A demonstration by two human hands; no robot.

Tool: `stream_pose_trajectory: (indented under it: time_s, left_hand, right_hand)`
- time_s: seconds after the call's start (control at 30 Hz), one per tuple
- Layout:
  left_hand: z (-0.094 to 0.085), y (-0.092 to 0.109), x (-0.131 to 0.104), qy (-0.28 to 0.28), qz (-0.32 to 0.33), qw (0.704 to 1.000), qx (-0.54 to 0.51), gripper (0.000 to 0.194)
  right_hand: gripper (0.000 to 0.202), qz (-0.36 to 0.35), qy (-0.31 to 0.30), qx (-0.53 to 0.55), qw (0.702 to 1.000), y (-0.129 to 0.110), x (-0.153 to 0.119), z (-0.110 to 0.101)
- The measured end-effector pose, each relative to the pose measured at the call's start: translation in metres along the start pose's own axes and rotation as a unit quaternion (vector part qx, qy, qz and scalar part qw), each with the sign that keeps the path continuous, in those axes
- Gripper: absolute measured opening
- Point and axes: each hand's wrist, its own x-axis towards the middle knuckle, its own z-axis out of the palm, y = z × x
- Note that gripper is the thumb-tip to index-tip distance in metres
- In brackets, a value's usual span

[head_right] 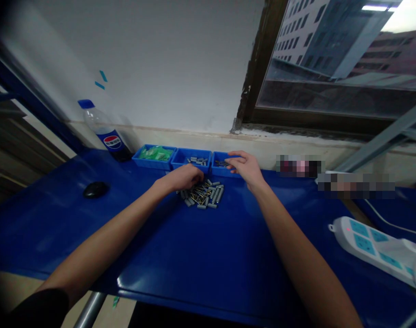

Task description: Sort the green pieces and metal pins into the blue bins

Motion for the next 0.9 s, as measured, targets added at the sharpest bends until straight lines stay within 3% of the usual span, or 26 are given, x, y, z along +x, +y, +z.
stream_pose_trajectory:
  time_s: [0.17,0.33,0.5,0.67,0.9]
  left_hand:
    - [0.003,-0.005,0.001,0.016,0.018,1.000,-0.002,0.046]
    - [-0.003,-0.002,0.000,0.090,0.056,0.993,-0.054,0.044]
    - [-0.012,0.006,0.000,0.168,0.067,0.958,-0.221,0.037]
    - [-0.013,0.010,0.001,0.183,0.035,0.910,-0.370,0.021]
    - [-0.013,0.013,0.001,0.218,0.012,0.886,-0.408,0.033]
  right_hand:
    - [0.041,0.006,-0.013,-0.008,1.000,-0.002,-0.002,0.001]
    - [0.041,0.008,-0.027,-0.006,1.000,-0.003,-0.003,0.001]
    - [0.031,0.025,-0.064,-0.015,0.997,-0.004,-0.005,0.002]
    - [0.030,0.027,-0.131,-0.039,0.990,-0.004,-0.008,0.003]
    - [0.028,0.029,-0.225,0.010,0.974,-0.007,-0.015,0.005]
